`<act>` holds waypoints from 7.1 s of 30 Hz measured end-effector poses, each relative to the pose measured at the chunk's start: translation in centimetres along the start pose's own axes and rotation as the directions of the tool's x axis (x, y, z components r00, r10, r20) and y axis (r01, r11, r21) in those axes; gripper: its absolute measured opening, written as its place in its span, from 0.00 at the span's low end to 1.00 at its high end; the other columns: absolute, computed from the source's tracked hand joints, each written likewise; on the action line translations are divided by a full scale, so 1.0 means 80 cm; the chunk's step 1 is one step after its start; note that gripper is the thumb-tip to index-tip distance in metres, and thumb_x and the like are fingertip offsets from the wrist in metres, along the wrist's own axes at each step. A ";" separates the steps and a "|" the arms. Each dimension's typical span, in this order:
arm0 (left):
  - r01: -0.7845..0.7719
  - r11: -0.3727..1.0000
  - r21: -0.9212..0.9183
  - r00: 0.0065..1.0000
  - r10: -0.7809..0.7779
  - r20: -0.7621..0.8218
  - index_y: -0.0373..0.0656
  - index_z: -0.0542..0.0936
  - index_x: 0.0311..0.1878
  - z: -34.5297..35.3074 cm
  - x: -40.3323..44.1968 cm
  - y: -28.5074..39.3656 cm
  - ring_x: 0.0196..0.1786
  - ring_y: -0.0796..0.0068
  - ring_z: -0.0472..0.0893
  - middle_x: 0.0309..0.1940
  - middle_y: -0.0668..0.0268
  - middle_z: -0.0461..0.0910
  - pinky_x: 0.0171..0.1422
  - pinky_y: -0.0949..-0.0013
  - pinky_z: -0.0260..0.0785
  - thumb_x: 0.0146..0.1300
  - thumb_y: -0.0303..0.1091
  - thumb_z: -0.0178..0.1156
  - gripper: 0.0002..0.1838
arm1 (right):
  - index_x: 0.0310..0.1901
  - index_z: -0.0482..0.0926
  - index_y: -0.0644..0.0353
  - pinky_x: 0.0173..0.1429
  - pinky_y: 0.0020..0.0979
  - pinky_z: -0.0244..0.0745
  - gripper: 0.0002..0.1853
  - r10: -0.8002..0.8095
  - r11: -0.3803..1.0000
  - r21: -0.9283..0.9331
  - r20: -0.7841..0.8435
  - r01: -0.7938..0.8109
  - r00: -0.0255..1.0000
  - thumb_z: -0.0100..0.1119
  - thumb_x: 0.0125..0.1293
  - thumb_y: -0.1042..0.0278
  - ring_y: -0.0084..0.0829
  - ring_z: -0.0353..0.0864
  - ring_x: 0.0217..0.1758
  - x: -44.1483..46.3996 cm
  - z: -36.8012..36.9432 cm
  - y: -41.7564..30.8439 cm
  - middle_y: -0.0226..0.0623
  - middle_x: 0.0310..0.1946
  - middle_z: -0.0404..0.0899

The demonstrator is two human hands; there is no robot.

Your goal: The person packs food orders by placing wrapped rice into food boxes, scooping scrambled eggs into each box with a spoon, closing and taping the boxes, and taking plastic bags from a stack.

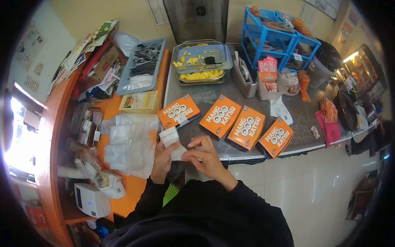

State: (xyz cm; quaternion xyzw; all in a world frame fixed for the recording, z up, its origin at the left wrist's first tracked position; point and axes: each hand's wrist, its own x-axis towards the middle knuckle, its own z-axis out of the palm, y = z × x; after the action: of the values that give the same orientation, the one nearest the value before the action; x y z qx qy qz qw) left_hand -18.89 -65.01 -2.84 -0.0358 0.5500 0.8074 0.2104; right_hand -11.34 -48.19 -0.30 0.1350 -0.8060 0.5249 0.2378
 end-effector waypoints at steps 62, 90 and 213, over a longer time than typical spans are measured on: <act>-0.530 0.428 0.732 0.683 0.727 0.069 0.41 0.81 0.52 0.092 0.031 -0.184 0.72 0.43 0.64 0.71 0.39 0.53 0.73 0.52 0.56 0.58 0.22 0.65 0.17 | 0.75 0.55 0.44 0.70 0.54 0.59 0.53 0.344 0.717 -0.697 0.360 0.005 0.867 0.74 0.46 0.70 0.48 0.71 0.64 0.042 -0.135 0.209 0.46 0.61 0.72; -0.109 0.913 -0.393 0.975 0.176 0.137 0.31 0.56 0.72 0.006 0.026 0.067 0.77 0.50 0.56 0.73 0.47 0.58 0.79 0.51 0.50 0.77 0.45 0.39 0.30 | 0.67 0.66 0.51 0.59 0.39 0.73 0.35 -0.109 0.974 0.228 0.396 0.018 0.912 0.70 0.59 0.67 0.41 0.79 0.55 0.114 -0.022 0.062 0.44 0.51 0.78; -0.714 -0.185 0.675 0.651 0.176 0.738 0.64 0.68 0.69 0.245 0.164 -0.068 0.63 0.44 0.60 0.62 0.46 0.61 0.62 0.41 0.50 0.46 0.54 0.72 0.44 | 0.72 0.60 0.55 0.73 0.53 0.55 0.43 0.422 0.320 -0.343 -0.783 -0.883 0.456 0.66 0.59 0.49 0.65 0.48 0.76 -0.131 -0.227 0.178 0.70 0.71 0.46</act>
State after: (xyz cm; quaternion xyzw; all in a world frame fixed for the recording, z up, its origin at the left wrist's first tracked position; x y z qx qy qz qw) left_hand -25.38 -41.70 -3.66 0.4831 0.8512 0.2018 -0.0353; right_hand -4.70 -26.12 -10.83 -0.4926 -0.8052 0.2230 0.2434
